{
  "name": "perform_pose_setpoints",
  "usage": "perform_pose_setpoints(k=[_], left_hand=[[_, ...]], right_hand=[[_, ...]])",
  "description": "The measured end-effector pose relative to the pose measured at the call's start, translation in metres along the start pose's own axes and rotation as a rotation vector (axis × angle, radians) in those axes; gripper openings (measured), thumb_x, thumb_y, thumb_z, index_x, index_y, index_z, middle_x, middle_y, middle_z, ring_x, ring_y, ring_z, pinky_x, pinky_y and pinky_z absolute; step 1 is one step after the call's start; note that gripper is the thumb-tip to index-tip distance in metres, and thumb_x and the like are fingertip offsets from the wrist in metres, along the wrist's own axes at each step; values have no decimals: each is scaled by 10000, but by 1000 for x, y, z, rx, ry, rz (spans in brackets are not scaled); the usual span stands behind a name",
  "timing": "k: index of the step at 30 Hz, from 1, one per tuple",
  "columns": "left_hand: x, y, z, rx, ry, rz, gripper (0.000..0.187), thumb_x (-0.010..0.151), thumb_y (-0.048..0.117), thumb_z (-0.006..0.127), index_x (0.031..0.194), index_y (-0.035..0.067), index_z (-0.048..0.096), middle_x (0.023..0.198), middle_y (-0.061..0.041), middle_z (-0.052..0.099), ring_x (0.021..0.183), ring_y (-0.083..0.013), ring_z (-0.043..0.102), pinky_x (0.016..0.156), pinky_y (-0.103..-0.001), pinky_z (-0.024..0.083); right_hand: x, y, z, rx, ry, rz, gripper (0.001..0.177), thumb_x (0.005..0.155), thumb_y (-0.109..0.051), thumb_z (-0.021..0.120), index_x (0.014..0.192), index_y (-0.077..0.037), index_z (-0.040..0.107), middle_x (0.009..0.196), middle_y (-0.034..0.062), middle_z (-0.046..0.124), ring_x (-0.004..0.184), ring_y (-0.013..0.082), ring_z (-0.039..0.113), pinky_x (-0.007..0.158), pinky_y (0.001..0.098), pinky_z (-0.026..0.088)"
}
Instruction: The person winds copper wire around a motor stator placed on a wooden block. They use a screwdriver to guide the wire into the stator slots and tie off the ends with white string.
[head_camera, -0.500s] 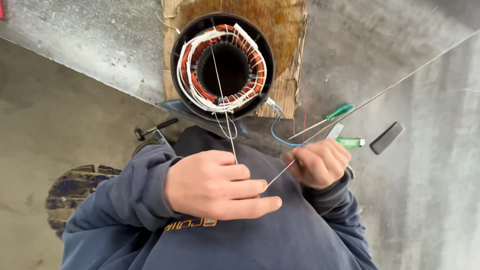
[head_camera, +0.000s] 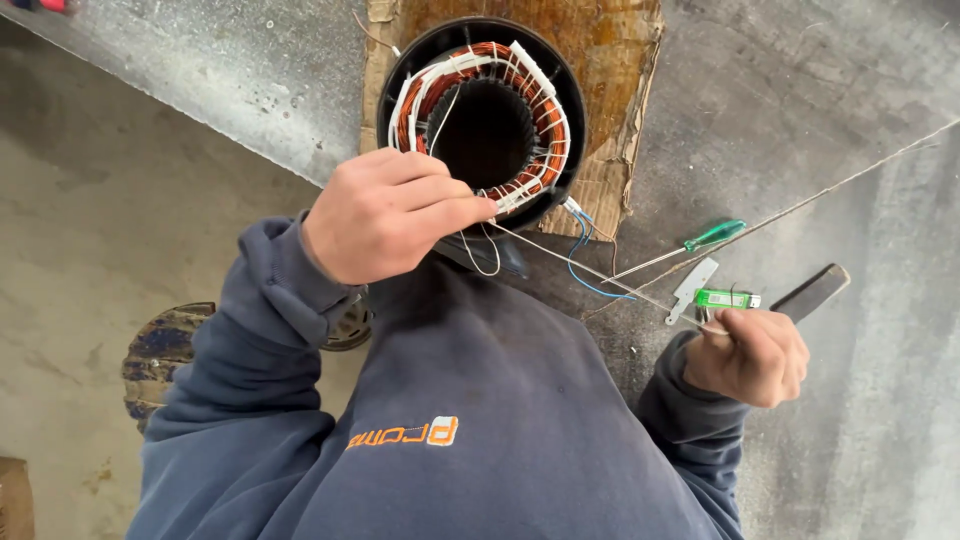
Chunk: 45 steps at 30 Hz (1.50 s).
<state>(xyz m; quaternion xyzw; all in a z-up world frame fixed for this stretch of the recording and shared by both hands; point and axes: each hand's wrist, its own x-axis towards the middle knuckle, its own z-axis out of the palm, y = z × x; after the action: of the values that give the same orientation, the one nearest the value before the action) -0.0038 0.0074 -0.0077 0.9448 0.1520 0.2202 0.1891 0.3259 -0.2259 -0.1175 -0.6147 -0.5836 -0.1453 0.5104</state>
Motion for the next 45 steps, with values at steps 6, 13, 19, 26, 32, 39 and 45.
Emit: perform_pose_setpoints(k=[6,13,19,26,32,39,45], left_hand=[[-2,-6,9,-86,85,30,215,931,49,720,1134,100,771,1071,11,752,1014,-165,714,771,-319,544],[-9,-20,17,-214,182,22,181,941,70,734,1118,99,763,1080,-5,749,1012,-179,712,797,-327,560],[-20,-32,33,-385,318,56,223,928,-11,692,1122,77,758,1154,-48,743,1060,-201,720,832,-338,597],[-25,-45,47,-567,383,105,181,960,32,673,1111,89,756,1197,-36,745,1065,-222,719,840,-337,595],[-29,-69,49,-600,451,174,138,997,95,690,1118,94,756,1215,-43,732,1036,-204,716,764,-322,560],[-38,-84,56,-711,493,224,105,1046,123,679,1129,86,732,1238,-79,721,1050,-211,710,760,-306,553],[-40,-87,62,-746,545,196,76,1030,75,664,1093,82,706,1244,-88,707,1007,-205,699,711,-301,518]], right_hand=[[9,56,41,-115,-399,-45,232,957,-160,927,1025,-35,744,896,126,726,796,269,709,717,354,546],[35,72,75,-56,-557,-202,245,938,-157,932,965,-38,720,878,84,730,744,238,696,675,344,534],[69,99,97,-128,-634,-254,183,1045,-150,888,1055,-79,720,961,63,760,851,198,737,750,299,566],[136,65,162,319,-281,-26,246,1012,-151,844,1057,6,660,956,161,754,754,260,752,670,332,624],[159,-14,249,741,-372,115,222,990,-41,771,1035,43,571,902,221,711,702,232,742,584,309,620],[162,-8,294,839,-524,-61,166,910,40,781,962,70,626,891,220,722,740,259,754,598,344,624],[175,-12,307,883,-730,-172,194,880,-47,801,941,14,627,846,173,710,734,295,759,604,387,647]])
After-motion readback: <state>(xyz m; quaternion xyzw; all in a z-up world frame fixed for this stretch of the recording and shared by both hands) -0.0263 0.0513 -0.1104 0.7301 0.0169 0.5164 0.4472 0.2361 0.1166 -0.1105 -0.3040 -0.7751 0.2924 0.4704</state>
